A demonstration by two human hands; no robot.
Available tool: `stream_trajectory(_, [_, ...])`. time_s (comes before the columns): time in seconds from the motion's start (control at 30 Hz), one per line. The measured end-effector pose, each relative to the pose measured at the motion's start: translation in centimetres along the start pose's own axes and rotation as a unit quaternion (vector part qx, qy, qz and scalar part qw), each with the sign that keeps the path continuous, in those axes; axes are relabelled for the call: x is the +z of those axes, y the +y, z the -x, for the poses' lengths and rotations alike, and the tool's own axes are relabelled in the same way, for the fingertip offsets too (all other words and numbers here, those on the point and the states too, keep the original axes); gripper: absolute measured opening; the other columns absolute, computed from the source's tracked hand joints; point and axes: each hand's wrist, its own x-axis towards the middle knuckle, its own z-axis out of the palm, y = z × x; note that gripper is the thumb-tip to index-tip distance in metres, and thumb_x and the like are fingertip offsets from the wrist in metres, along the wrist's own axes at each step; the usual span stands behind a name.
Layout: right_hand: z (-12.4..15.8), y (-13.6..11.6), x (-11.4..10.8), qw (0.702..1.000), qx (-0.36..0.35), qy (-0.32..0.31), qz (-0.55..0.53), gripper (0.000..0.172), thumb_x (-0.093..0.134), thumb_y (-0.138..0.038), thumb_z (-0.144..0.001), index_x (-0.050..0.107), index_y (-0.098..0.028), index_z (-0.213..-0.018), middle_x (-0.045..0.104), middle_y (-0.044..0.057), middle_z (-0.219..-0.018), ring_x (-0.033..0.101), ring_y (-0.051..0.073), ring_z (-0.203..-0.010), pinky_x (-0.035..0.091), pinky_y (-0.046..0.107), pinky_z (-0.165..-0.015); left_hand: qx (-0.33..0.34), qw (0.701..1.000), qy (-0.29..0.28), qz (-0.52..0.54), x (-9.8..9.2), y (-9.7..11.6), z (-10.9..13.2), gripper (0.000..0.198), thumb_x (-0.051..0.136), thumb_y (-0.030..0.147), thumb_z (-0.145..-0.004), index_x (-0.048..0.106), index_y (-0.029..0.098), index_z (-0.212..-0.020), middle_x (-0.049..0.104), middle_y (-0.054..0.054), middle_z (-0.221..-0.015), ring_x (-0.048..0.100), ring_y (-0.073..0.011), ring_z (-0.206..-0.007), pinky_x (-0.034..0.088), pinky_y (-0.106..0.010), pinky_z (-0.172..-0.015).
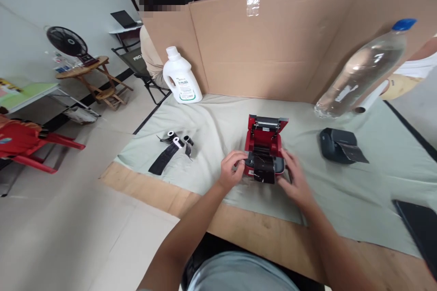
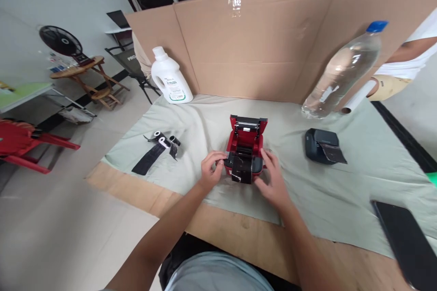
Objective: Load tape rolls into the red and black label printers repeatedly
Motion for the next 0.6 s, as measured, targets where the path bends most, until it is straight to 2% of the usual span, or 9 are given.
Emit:
stream_trajectory(0.07, [-1.0,-0.1,-1.8,0.999,-0.007,-0.015,-0.033,0.055,0.053,-0.028,-0.094,0.052,-0.030,-0.149,0.050,0.011,-0.148,0.052,0.032,-0.134,0.053,0.049,-0.099,0.000,1.000,-0.003,0.005,0.0,-0.1,0.0,0.019,0.051,0.023,-0.100,0.069,0.018,-0.100,0.073,-0.010,-0.098,0.070,-0.0192,-0.090,0.057,-0.031,-0.069])
stream_trajectory(0.17, [-3.4,-0.7,-3.6,1.000,-0.021,0.006,-0.016,0.036,0.049,-0.025,-0.097,0.068,-0.029,-0.127,0.066,0.008,-0.128,0.064,0.027,-0.115,0.054,0.044,-0.094,-0.004,1.000,-0.006,0.006,0.1,-0.3,0.0,0.021,0.050,0.026,-0.101,0.069,0.018,-0.100,0.073,-0.011,-0.099,0.070,-0.0201,-0.091,0.057,-0.032,-0.069])
stream_trajectory(0.23, [-5.3,-1.4,-3.7,0.999,-0.032,0.000,0.032,0.029,0.049,-0.027,-0.098,0.073,-0.027,-0.115,0.072,0.008,-0.114,0.068,0.026,-0.105,0.053,0.044,-0.093,-0.007,1.000,-0.008,0.007,0.1,-0.4,0.1,0.021,0.049,0.027,-0.101,0.069,0.018,-0.100,0.073,-0.011,-0.100,0.069,-0.0189,-0.087,0.055,-0.030,-0.063])
stream_trajectory(0.33, [-8.4,-2.0,-2.6,0.987,-0.030,-0.079,0.138,0.032,0.046,-0.027,-0.097,0.075,-0.024,-0.110,0.075,0.009,-0.106,0.070,0.027,-0.095,0.055,0.043,-0.087,-0.011,1.000,-0.010,0.005,0.1,-0.3,0.1,0.022,0.049,0.027,-0.102,0.069,0.019,-0.100,0.073,-0.011,-0.100,0.068,-0.0184,-0.084,0.053,-0.029,-0.060])
stream_trajectory(0.4, [-10.4,-2.2,-1.4,0.958,-0.012,-0.167,0.233,0.034,0.047,-0.023,-0.094,0.077,-0.022,-0.110,0.076,0.010,-0.105,0.069,0.028,-0.096,0.055,0.043,-0.084,-0.014,1.000,-0.014,0.001,0.0,-0.3,0.1,0.022,0.048,0.027,-0.102,0.068,0.019,-0.100,0.073,-0.012,-0.100,0.069,-0.0191,-0.087,0.054,-0.030,-0.061])
stream_trajectory(0.47, [-12.2,-2.5,-0.2,0.912,0.023,-0.258,0.318,0.032,0.051,-0.022,-0.092,0.078,-0.023,-0.110,0.076,0.011,-0.105,0.068,0.031,-0.100,0.054,0.042,-0.081,-0.016,1.000,-0.019,-0.002,0.0,-0.3,0.1,0.022,0.048,0.027,-0.102,0.068,0.018,-0.100,0.073,-0.012,-0.101,0.070,-0.0194,-0.089,0.055,-0.031,-0.063])
stream_trajectory(0.53, [-13.6,-3.0,0.7,0.867,0.065,-0.337,0.362,0.028,0.058,-0.023,-0.090,0.078,-0.025,-0.110,0.075,0.010,-0.105,0.068,0.032,-0.101,0.052,0.040,-0.076,-0.013,1.000,-0.019,-0.001,-0.1,-0.4,0.1,0.022,0.048,0.027,-0.102,0.068,0.018,-0.100,0.073,-0.012,-0.101,0.070,-0.0195,-0.090,0.057,-0.031,-0.065])
stream_trajectory(0.6, [-14.6,-3.8,1.2,0.835,0.096,-0.387,0.378,0.025,0.063,-0.024,-0.086,0.077,-0.025,-0.106,0.075,0.009,-0.104,0.069,0.032,-0.098,0.050,0.037,-0.071,-0.007,1.000,-0.020,0.005,-0.1,-0.5,0.2,0.022,0.048,0.028,-0.102,0.067,0.018,-0.101,0.073,-0.013,-0.102,0.070,-0.0196,-0.090,0.057,-0.032,-0.066])
